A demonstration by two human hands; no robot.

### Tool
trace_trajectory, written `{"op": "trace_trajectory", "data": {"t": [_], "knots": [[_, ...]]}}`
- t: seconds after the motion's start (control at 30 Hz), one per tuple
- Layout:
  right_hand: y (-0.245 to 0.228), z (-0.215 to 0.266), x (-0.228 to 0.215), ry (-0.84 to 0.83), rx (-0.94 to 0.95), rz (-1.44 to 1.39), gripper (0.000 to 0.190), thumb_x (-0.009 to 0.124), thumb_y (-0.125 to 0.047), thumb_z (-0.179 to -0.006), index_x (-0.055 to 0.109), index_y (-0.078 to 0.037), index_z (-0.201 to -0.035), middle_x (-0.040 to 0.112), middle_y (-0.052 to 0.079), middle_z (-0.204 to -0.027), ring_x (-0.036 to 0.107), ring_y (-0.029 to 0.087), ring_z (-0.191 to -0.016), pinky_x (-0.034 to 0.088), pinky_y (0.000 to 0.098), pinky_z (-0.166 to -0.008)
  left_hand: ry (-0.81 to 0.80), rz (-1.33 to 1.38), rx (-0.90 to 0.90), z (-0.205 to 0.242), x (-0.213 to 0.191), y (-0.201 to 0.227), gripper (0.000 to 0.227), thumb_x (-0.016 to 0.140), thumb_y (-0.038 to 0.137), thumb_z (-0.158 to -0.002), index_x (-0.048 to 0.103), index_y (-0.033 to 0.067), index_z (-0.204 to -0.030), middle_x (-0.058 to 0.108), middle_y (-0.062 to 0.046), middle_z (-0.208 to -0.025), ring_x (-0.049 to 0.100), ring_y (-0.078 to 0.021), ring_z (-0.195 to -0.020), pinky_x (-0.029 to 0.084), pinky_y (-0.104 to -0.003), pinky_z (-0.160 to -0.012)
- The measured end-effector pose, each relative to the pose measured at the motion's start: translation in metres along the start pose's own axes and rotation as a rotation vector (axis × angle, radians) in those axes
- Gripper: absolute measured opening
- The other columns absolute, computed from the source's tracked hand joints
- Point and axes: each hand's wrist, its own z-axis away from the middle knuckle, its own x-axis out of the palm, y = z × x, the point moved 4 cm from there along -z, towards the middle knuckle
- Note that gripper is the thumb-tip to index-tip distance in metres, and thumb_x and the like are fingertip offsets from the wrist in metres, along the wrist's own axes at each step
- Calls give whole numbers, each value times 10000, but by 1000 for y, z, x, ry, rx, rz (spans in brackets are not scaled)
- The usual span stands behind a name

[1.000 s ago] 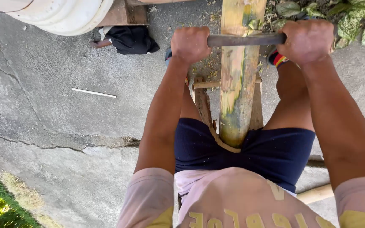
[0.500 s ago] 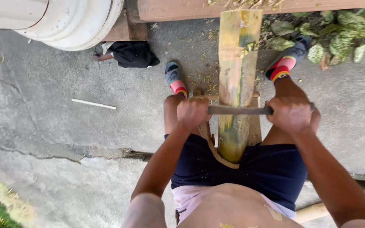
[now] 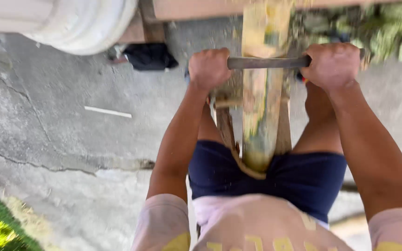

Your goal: Stripping the outer layer of a bamboo pole using a drawknife.

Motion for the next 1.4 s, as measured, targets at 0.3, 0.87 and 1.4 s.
{"op": "trace_trajectory", "data": {"t": [0.3,0.87,1.4], "knots": [[-66,175,19,52,-18,-228,112,802,-186,-769,711,-188,-703,634,12,-648,637,215,-614,522,372,-628,-135,79,32,174,18,69,246,806,278,-658,646,122,-758,670,-70,-648,685,-261,-603,544,-420,-533],[-21,67,26,29,-30,-27,185,766,-300,-835,688,-213,-692,616,-6,-606,617,180,-535,473,367,-508,-359,-77,-125,62,-5,37,207,686,341,-806,712,150,-881,740,-80,-761,737,-274,-670,579,-482,-595],[-18,77,22,163,64,-76,60,782,-259,-824,760,-220,-785,627,11,-629,623,201,-532,510,356,-547,-499,-94,-76,47,-4,45,246,640,331,-892,701,105,-966,737,-93,-786,750,-239,-651,609,-476,-578]]}}
